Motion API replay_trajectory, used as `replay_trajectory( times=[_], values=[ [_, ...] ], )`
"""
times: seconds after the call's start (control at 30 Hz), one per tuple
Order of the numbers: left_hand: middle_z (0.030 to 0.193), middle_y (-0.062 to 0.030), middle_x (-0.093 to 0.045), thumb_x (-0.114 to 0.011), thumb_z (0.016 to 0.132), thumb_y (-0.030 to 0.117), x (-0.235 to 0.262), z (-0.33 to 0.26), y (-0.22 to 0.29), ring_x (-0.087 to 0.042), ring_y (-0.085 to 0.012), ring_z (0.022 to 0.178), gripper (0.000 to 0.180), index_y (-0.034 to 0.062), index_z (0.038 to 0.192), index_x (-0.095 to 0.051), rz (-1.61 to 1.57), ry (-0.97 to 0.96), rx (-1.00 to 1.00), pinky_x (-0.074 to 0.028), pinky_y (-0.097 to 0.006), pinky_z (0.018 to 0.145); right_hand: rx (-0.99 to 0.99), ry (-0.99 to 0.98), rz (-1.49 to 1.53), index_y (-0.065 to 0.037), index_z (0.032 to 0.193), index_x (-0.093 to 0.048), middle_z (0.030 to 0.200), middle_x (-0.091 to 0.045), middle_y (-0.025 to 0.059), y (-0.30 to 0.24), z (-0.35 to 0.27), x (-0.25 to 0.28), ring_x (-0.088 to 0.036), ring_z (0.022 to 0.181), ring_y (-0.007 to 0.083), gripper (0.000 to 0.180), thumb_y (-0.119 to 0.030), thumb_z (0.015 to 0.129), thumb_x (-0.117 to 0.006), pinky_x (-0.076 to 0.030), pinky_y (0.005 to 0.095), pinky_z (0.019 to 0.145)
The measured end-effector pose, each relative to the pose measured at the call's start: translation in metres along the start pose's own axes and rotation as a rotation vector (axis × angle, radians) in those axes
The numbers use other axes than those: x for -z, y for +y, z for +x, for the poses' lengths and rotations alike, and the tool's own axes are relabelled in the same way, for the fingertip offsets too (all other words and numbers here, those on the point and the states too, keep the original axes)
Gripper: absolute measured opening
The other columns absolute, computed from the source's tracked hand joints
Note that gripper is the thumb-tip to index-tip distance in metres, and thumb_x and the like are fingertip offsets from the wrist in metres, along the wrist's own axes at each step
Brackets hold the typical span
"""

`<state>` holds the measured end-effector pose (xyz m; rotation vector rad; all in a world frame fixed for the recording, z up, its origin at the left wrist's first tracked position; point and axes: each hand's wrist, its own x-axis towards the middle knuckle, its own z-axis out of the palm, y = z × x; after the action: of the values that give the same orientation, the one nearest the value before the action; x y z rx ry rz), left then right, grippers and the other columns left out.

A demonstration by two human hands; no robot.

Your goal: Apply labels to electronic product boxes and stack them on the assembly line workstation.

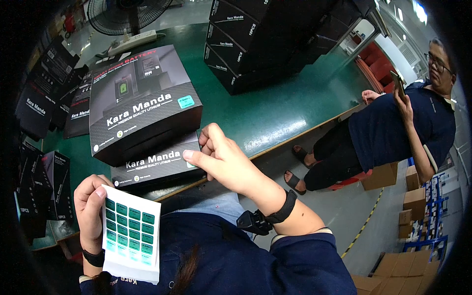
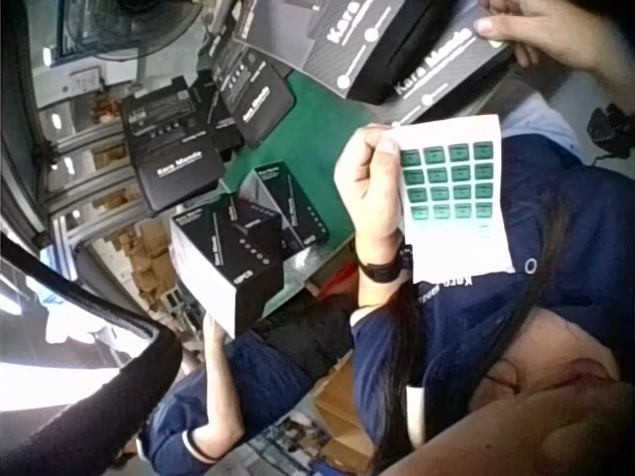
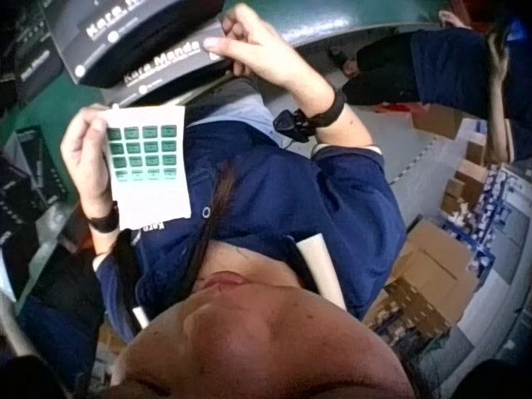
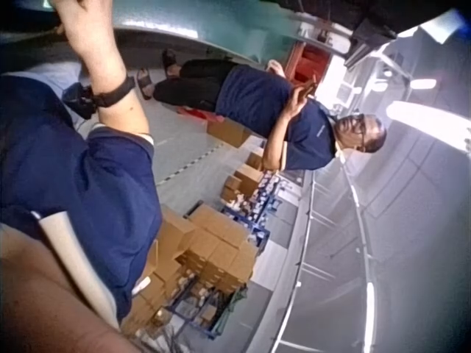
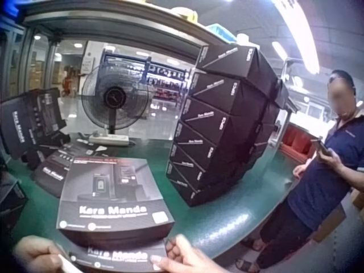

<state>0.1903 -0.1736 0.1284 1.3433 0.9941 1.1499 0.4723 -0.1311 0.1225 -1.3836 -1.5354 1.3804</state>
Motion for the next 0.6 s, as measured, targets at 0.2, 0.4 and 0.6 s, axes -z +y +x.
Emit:
replay_trajectory(
  times=[0.2, 0.4, 0.6],
  values=[
    [0.069, -0.0069, -0.056, -0.053, 0.086, 0.016, 0.007, 0.0, -0.004, -0.046, -0.0078, 0.059, 0.023, 0.0, 0.07, -0.051, -0.063, 0.07, 0.019, -0.035, -0.022, 0.055, 0.022, 0.031, 0.008, -0.003, 0.104, -0.048, 0.075, -0.059, 0.006, 0.012, 0.007, 0.011, -0.055, 0.057, 0.0106, 0.029, -0.031, 0.097, -0.048, -0.042, 0.0231, 0.051],
    [0.089, -0.0151, -0.058, -0.043, 0.091, 0.022, 0.008, 0.027, -0.002, -0.055, -0.0211, 0.089, 0.025, 0.0021, 0.078, -0.05, -0.412, 0.21, -0.166, -0.044, -0.029, 0.079, 0.408, 0.304, 0.135, -0.001, 0.137, -0.037, 0.124, -0.052, 0.0142, -0.006, 0.033, 0.022, -0.05, 0.115, 0.0191, 0.05, -0.033, 0.099, -0.046, -0.04, 0.0302, 0.094],
    [0.126, -0.0137, -0.053, -0.05, 0.094, 0.023, -0.002, 0.031, 0.005, -0.053, -0.0114, 0.104, 0.052, -0.0063, 0.136, -0.039, -0.519, 0.09, -0.121, -0.041, -0.025, 0.093, 0.623, 0.226, 0.001, 0.004, 0.128, -0.049, 0.124, -0.054, 0.0143, -0.02, 0.005, -0.001, -0.049, 0.117, 0.0202, 0.048, -0.033, 0.097, -0.049, -0.035, 0.0321, 0.102]
  ],
)
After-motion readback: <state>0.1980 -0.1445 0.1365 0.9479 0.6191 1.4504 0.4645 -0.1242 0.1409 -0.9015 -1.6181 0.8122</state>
